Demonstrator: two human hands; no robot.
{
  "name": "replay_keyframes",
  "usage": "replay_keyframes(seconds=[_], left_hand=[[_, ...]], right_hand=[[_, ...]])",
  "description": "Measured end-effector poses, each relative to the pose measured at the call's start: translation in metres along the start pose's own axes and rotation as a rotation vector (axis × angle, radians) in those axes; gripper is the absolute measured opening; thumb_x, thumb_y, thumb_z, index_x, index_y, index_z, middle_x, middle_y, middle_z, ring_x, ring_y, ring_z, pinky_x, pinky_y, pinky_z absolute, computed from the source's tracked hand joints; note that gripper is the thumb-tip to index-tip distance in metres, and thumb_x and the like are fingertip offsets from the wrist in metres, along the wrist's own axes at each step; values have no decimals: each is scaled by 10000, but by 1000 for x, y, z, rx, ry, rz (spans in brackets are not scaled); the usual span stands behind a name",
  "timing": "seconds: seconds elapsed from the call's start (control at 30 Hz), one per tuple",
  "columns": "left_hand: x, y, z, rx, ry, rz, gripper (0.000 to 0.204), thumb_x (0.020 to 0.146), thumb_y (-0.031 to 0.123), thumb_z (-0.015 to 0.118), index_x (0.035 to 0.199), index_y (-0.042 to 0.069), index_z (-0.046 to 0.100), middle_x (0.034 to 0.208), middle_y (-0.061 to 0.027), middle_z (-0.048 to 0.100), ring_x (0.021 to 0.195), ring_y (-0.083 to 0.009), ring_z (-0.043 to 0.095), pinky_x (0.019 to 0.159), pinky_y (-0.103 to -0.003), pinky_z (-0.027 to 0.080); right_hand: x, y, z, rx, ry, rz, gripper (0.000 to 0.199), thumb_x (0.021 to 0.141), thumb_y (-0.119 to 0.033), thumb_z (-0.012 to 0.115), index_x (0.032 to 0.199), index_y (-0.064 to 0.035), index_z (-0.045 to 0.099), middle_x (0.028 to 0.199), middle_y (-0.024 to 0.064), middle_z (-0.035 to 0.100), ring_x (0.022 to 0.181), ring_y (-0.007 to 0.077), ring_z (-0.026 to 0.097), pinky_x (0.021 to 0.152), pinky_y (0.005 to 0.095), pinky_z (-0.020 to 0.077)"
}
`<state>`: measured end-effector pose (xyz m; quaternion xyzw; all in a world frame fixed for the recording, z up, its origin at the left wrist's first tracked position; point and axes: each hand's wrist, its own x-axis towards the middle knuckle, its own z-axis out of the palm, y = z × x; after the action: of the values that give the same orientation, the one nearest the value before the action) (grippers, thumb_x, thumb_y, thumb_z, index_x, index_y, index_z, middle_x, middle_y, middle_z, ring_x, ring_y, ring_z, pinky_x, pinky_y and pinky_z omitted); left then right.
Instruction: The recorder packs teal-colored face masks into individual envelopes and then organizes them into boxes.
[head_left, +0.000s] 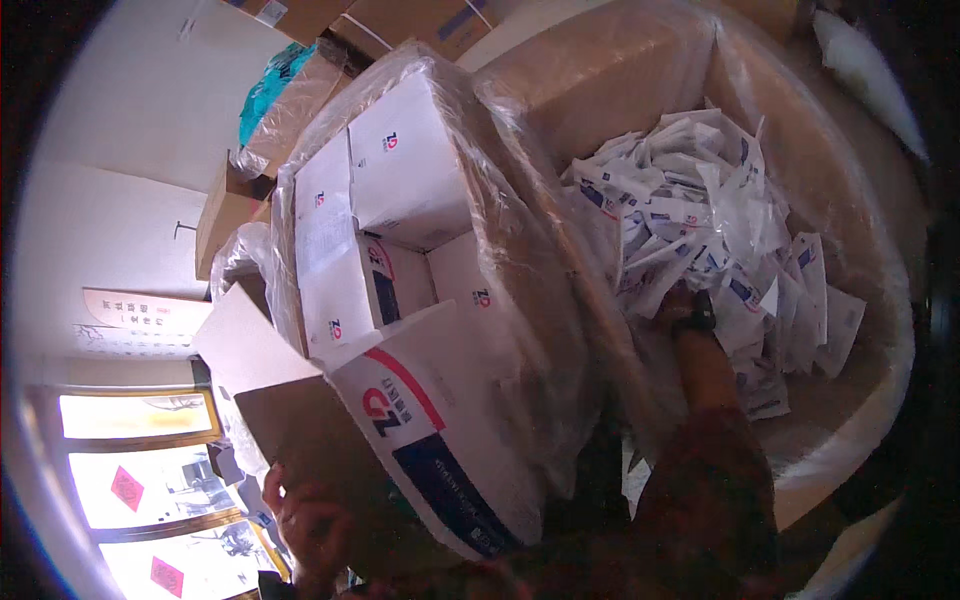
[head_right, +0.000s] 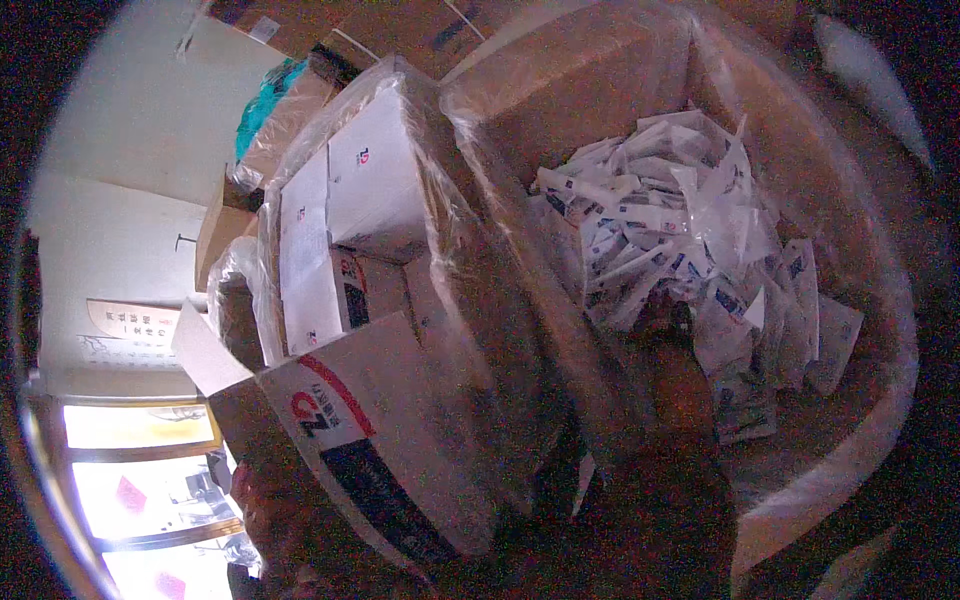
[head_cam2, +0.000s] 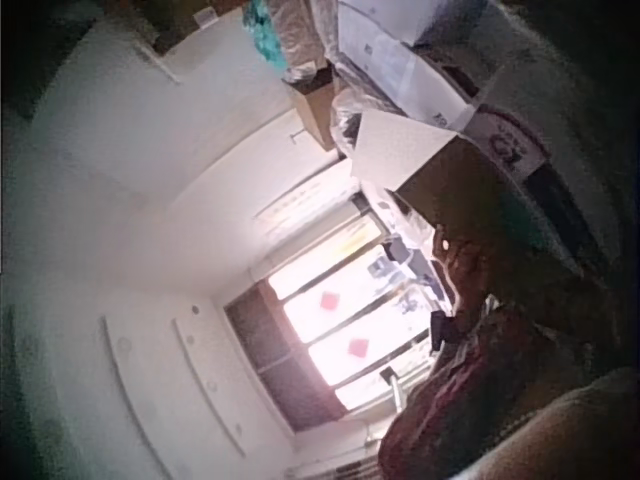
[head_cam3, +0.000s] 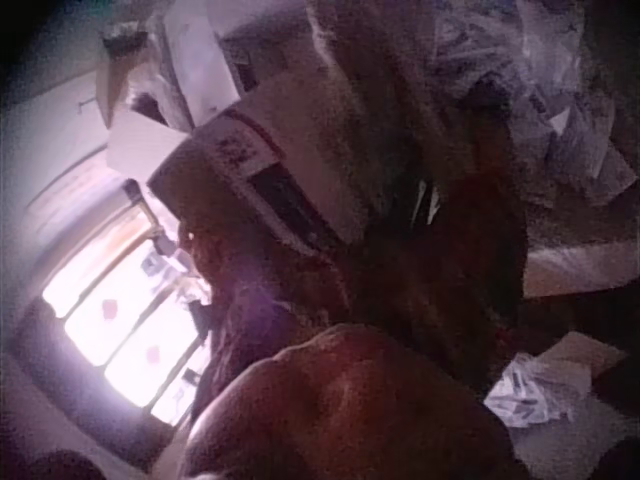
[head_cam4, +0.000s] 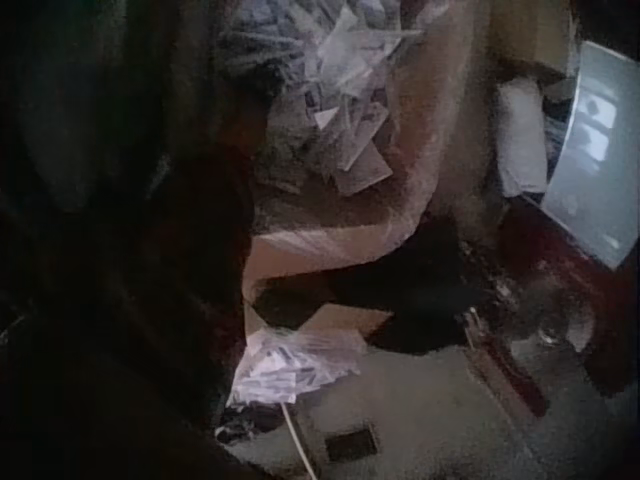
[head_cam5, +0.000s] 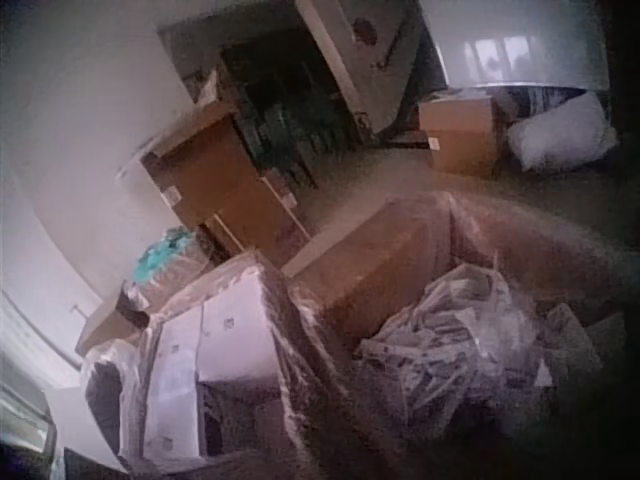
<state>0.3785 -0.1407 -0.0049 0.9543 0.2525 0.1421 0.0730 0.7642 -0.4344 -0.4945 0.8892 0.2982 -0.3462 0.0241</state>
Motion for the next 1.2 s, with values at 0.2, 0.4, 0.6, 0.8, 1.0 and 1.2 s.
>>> replay_keyframes(seconds=[0.2, 0.4, 0.6, 0.8, 1.0, 1.2], left_hand=[[10, 4, -2, -39, 7, 101, 159, 621, 90, 711, 726, 114, 594, 790, -91, 646, 912, -259, 615, 1068, -523, 282], [4, -17, -1, -114, 20, 286, 163, 644, 73, 720, 756, 111, 607, 849, -84, 651, 1021, -295, 577, 1018, -495, 340], [-1, -30, 0, -241, 42, 333, 163, 660, 105, 734, 782, 113, 626, 919, -74, 655, 1142, -334, 518, 969, -477, 373], [-1, -57, 6, -297, 96, 449, 175, 648, 122, 730, 791, 107, 630, 948, -79, 653, 1125, -342, 538, 953, -468, 378], [-11, -71, 0, -341, 96, 390, 198, 698, 152, 719, 878, 97, 657, 1023, -86, 654, 1144, -332, 530, 967, -462, 373], [-22, -74, -4, -510, 125, 437, 200, 739, 75, 691, 933, 101, 652, 1083, -62, 652, 1168, -309, 521, 988, -448, 370]], right_hand=[[-36, -9, -47, 42, -3, 28, 833, 757, -601, 634, 1405, -122, 425, 1506, 146, 321, 1382, 339, 309, 1119, 468, 276], [-100, -15, -111, 54, 21, 81, 818, 761, -592, 635, 1396, -113, 441, 1495, 149, 342, 1378, 333, 319, 1123, 454, 274], [-162, -19, -166, 52, 45, 141, 804, 765, -583, 636, 1386, -104, 456, 1484, 151, 363, 1374, 326, 330, 1126, 439, 272], [-222, -36, -200, 27, 18, 203, 793, 769, -576, 637, 1377, -97, 469, 1475, 153, 380, 1370, 320, 338, 1129, 427, 270], [-285, -1, -217, 58, 426, 38, 391, 869, -334, 648, 1142, -55, 645, 1209, 89, 624, 1163, 264, 542, 992, 365, 424], [-419, -170, -293, 692, 762, -302, 234, 937, -174, 607, 1098, -12, 659, 1013, 32, 685, 917, 115, 603, 846, 263, 476]])
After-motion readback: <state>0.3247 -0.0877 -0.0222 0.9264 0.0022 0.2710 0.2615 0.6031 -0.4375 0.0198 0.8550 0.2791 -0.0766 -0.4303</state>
